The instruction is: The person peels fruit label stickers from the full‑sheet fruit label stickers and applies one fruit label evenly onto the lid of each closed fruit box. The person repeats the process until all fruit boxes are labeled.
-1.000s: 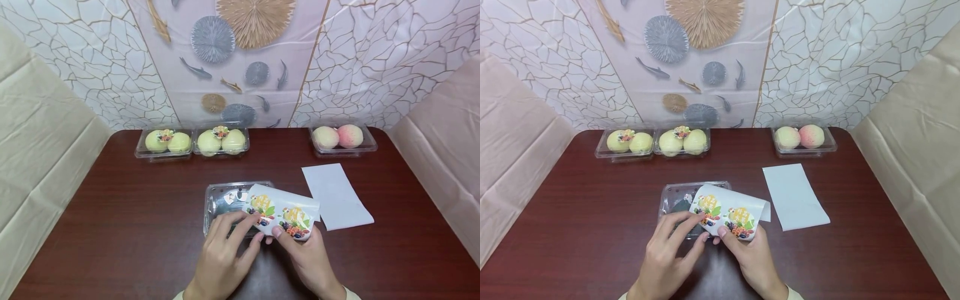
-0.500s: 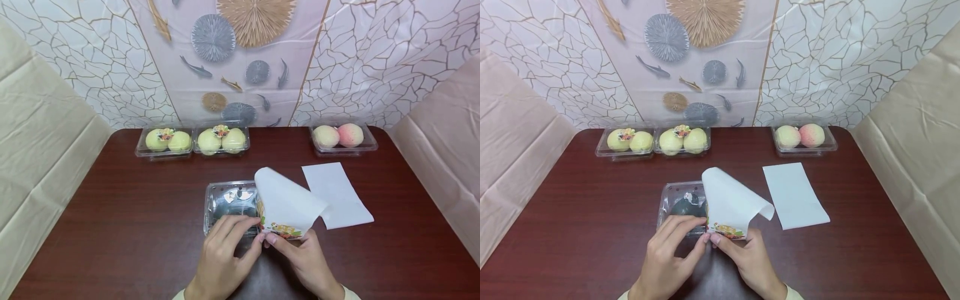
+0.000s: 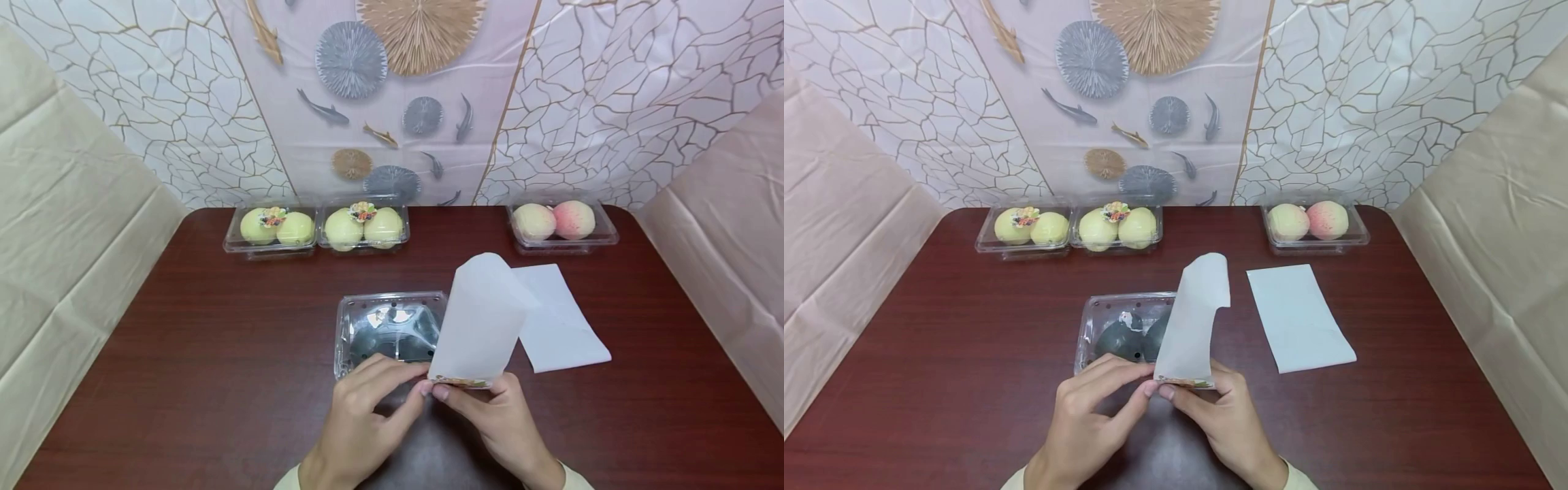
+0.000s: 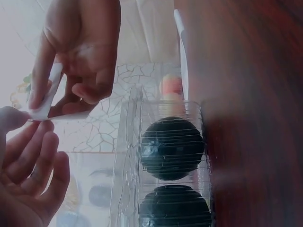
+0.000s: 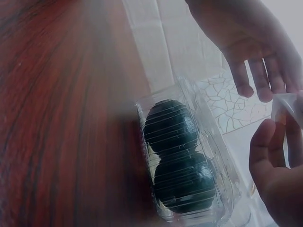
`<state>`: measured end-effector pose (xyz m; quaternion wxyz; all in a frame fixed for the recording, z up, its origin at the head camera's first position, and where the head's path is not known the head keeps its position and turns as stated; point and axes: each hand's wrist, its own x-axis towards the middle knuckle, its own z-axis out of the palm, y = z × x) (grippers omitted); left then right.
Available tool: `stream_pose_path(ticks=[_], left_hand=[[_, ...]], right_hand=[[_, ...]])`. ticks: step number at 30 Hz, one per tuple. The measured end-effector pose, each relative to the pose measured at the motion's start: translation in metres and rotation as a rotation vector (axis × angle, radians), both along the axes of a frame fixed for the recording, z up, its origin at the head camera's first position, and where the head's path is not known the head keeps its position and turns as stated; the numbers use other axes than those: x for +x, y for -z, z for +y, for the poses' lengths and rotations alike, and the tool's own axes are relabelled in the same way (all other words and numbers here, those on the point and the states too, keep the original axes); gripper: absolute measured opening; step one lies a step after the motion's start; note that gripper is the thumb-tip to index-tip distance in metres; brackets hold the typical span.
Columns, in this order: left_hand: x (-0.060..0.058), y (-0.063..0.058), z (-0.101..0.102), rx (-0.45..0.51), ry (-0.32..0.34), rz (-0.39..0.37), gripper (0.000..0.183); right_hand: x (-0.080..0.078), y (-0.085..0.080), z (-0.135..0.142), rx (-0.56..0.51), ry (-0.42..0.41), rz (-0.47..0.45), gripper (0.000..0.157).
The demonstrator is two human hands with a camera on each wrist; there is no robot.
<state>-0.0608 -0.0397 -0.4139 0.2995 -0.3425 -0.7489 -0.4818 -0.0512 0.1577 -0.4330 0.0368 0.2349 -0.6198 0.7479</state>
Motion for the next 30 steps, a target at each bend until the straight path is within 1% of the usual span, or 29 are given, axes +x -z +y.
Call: stream_pose_path(ticks=[4,5,6,10,13,16,22,27,30], left_hand=[[-0.0004,0.0004,-0.0019,-0.005,0.015,0.005,0.013],[-0.0005,0.0007,-0.0023,-0.005,0.018,0.005,0.013],[-0.0006,0.0009,-0.0026,-0.004,0.021,0.003,0.014],[-0.0009,0.0023,-0.0036,-0.008,0.035,0.000,0.014],[-0.0011,0.0029,-0.0040,-0.026,0.033,0.006,0.014],[-0.0014,0.0029,-0.0039,-0.067,0.004,0.024,0.014],[-0.0024,0.0019,-0.0033,-0.133,-0.072,0.079,0.015],[-0.0016,0.0016,-0.0024,-0.139,-0.090,0.082,0.015],[-0.0016,0.0013,-0.0017,-0.127,-0.088,0.080,0.014]], right_hand=[[0.0010,-0.0035,0.0008,0.010,-0.012,-0.044,0.032],[0.0010,-0.0037,0.0011,0.010,-0.017,-0.043,0.031],[0.0013,-0.0038,0.0011,0.007,-0.018,-0.063,0.031],[0.0020,-0.0023,0.0006,-0.013,-0.041,-0.090,0.034],[0.0020,-0.0003,0.0007,-0.017,-0.059,-0.076,0.037],[0.0014,0.0014,0.0012,-0.011,-0.063,-0.058,0.036],[0.0012,0.0024,0.0015,-0.013,-0.068,-0.063,0.036],[0.0029,-0.0012,0.0007,-0.029,-0.077,-0.084,0.034],[0.0043,-0.0048,0.0003,-0.028,-0.067,-0.132,0.031]])
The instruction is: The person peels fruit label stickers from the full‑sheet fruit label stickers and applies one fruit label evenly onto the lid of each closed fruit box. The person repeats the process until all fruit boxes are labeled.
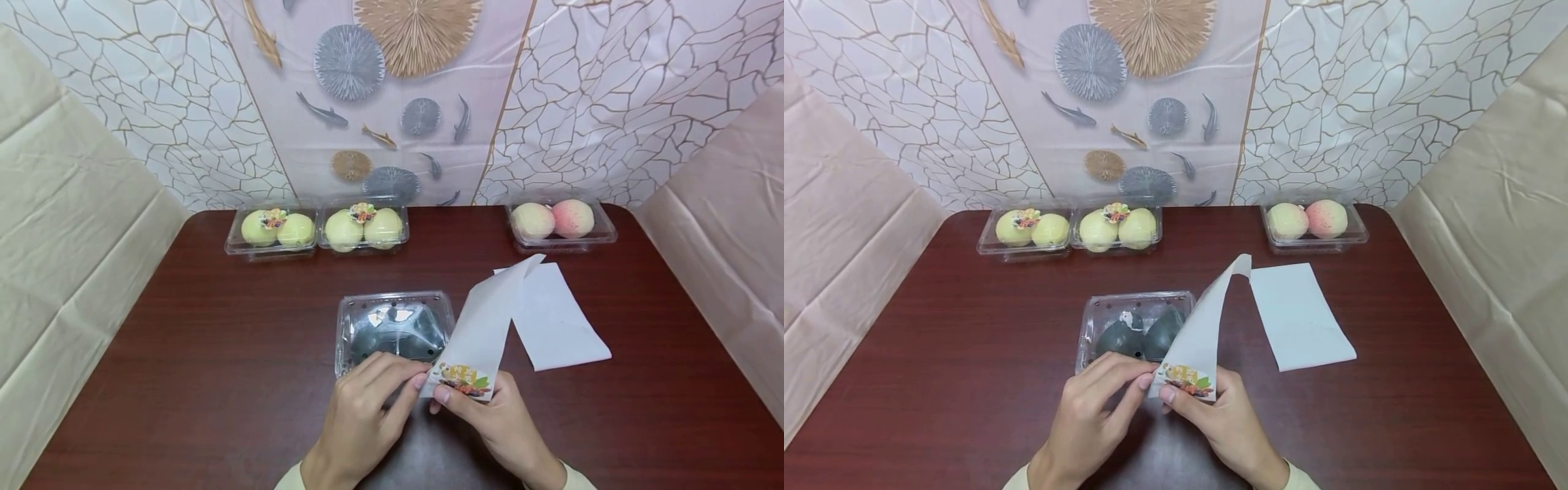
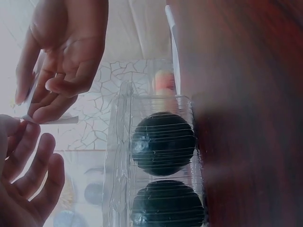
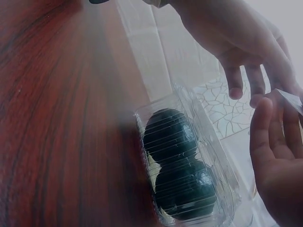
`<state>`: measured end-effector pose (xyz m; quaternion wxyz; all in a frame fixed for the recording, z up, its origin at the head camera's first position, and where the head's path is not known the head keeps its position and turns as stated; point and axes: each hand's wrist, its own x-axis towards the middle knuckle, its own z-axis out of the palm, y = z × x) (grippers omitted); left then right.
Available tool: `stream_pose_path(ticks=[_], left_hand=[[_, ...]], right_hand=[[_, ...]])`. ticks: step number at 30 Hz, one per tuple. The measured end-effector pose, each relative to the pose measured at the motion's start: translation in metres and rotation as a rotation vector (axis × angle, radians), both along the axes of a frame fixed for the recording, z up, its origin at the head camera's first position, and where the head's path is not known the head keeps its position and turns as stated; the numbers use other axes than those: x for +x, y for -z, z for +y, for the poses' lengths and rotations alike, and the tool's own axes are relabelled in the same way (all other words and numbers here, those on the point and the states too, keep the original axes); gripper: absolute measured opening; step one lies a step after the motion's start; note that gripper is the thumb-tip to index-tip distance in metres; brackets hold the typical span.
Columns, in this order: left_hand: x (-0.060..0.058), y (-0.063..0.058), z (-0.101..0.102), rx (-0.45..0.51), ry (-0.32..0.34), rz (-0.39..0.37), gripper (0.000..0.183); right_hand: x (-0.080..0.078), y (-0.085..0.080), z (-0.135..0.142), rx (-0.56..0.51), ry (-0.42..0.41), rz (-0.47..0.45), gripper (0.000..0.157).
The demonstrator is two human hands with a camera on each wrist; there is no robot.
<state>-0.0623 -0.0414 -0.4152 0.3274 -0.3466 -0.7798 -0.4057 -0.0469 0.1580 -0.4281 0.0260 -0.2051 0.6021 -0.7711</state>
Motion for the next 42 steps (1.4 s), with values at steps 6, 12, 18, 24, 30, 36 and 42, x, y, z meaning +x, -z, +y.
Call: stream_pose_path(ticks=[6,12,18,24,30,36,42], left_hand=[[-0.001,-0.001,0.001,0.052,0.025,-0.018,0.010],[0.000,0.002,0.002,0.109,0.075,-0.055,0.007],[0.000,0.002,0.001,0.095,0.064,-0.066,0.008],[0.002,0.003,0.002,0.159,0.051,-0.166,0.008],[0.004,0.001,0.001,0.358,0.010,-0.401,0.015],[0.002,-0.003,-0.008,0.523,-0.096,-0.683,0.011],[-0.008,-0.001,-0.016,0.541,-0.277,-0.650,0.014]], right_hand=[[0.000,-0.005,-0.001,-0.010,-0.012,-0.051,0.027],[0.000,-0.004,-0.001,-0.025,-0.027,-0.043,0.027],[0.000,-0.004,-0.002,-0.048,-0.041,-0.027,0.028],[0.000,0.000,-0.003,-0.034,-0.048,-0.021,0.029],[-0.002,0.003,0.002,-0.004,0.028,-0.028,0.031],[-0.006,-0.008,0.023,0.091,0.132,-0.050,0.027],[-0.025,-0.016,0.082,0.209,0.253,-0.195,0.026]])
